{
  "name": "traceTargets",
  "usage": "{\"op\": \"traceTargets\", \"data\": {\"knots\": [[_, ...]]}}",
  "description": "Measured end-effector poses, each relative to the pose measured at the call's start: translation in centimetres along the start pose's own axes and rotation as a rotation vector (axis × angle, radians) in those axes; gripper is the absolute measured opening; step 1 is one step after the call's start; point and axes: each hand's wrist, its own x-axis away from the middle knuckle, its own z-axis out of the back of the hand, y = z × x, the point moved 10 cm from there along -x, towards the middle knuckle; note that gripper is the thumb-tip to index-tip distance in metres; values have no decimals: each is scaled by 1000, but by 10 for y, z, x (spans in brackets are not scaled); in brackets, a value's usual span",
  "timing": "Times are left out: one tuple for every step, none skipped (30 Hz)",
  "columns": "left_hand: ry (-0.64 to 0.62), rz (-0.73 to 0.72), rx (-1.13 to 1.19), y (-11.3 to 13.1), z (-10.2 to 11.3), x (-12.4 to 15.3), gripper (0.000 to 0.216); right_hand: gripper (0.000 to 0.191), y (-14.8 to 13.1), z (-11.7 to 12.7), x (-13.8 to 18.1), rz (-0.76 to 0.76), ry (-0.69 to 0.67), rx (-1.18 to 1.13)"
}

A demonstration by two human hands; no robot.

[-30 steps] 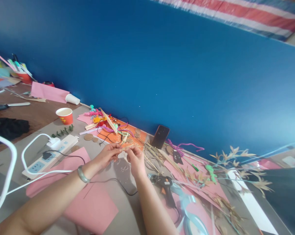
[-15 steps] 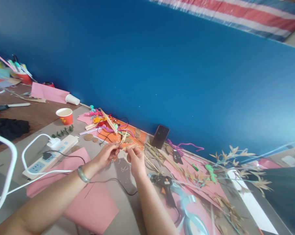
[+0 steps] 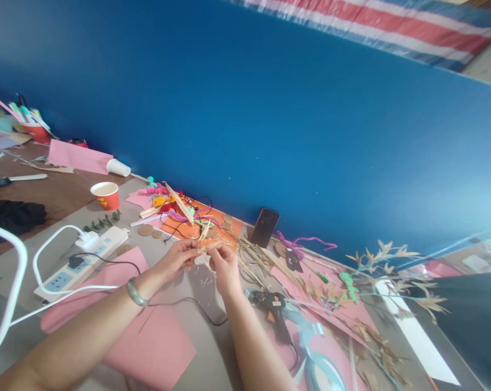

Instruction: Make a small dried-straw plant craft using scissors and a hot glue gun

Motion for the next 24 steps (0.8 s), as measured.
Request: {"op": "traceTargets", "data": {"knots": [[2, 2, 1, 0, 0, 0, 30, 30, -1, 1, 0, 2, 11, 0], [3, 6, 3, 0, 0, 0, 30, 29, -3, 3, 0, 6, 24, 4], [2, 10, 7, -1, 0, 0, 30, 28, -5, 5, 0, 11, 37, 8], [1, 12, 12, -1, 0, 0, 30, 28, -6, 7, -1, 15, 47, 14], [-2, 11, 17, -1, 0, 0, 29, 29, -7, 9, -1, 19, 53, 20], [-8, 7, 23, -2, 0, 0, 29, 29, -9, 11, -2, 21, 56, 24], [-13, 2, 29, -2, 0, 0, 28, 30, -9, 12, -2, 22, 56, 27], [-17, -1, 34, -2, 1, -1, 28, 30, -10, 13, -3, 24, 54, 29], [-19, -4, 38, -2, 1, -1, 27, 31, -11, 14, -3, 26, 52, 29], [-19, -2, 39, -2, 1, -1, 27, 31, -12, 15, -3, 30, 52, 28], [-18, 1, 39, -3, 2, -1, 27, 31, -13, 15, -3, 35, 52, 25], [-15, 3, 38, -3, 2, -1, 26, 31, -14, 16, -3, 42, 55, 24], [-11, 5, 37, -3, 2, -1, 26, 31, -16, 17, -3, 49, 60, 23], [-7, 6, 37, -3, 2, -1, 26, 30, -18, 18, -3, 60, 72, 21], [-3, 6, 38, -2, 3, -1, 27, 30, -21, 21, -3, 73, 88, 21], [1, 5, 40, -2, 3, -1, 27, 29, -25, 24, -3, 88, 112, 21], [4, 4, 44, -1, 4, -1, 28, 30, -29, 28, -3, 107, 144, 20], [6, 5, 47, -1, 4, -1, 29, 32, -34, 34, -2, 127, 183, 26], [9, 6, 51, -1, 5, -2, 30, 35, -39, 40, -1, 153, 227, 45], [11, 6, 52, -1, 5, -2, 31, 38, -47, 45, 2, 192, 269, 89], [12, 6, 49, -2, 6, -2, 31, 40, -57, 49, 6, 252, 305, 165], [15, 5, 40, -2, 6, -2, 31, 38, -70, 50, 11, 340, 329, 275], [18, 2, 26, -3, 7, -3, 30, 33, -85, 46, 18, 452, 330, 415], [22, -2, 7, -3, 7, -3, 29, 25, -100, 36, 26, 581, 302, 574]]}}
